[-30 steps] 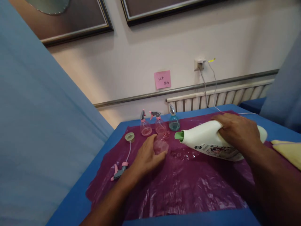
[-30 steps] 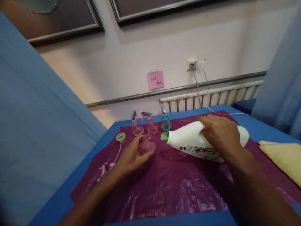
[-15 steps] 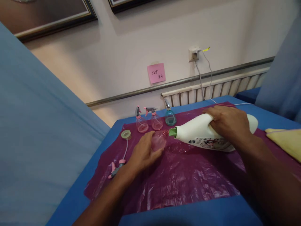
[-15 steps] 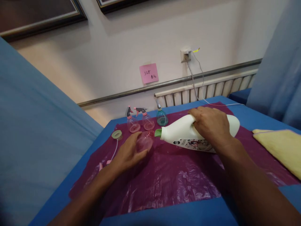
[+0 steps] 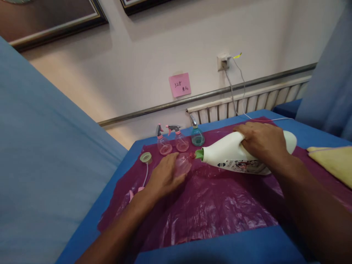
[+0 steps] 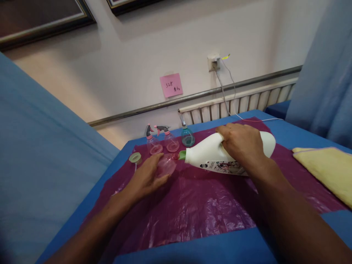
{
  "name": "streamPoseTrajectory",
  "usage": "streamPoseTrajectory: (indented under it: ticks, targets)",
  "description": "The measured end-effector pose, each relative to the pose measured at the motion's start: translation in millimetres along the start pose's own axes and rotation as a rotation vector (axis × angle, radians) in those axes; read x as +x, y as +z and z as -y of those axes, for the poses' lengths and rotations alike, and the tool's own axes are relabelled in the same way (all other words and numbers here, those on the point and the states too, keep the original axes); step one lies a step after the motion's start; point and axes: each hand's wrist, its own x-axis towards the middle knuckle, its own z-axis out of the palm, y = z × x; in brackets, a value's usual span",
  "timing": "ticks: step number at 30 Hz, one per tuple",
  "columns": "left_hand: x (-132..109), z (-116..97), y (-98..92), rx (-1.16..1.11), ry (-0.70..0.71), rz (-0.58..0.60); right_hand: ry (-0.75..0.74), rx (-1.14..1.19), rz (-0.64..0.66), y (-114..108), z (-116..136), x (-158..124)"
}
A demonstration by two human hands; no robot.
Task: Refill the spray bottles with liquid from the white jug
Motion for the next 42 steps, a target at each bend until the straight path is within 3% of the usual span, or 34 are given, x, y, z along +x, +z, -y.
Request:
streamPoseTrajectory:
  ticks: [16,42]
  targets:
    - [1.9,6.2,-11.2,0.154,0.127,-0.083,-0.019,-0.021,-0.02,6.8,-2.8,2.3]
    - [12.1,-11.2,-39.8,0.349,0.138,-0.005,-0.025,0.0,-0.007,6.3,-3.0,3.3]
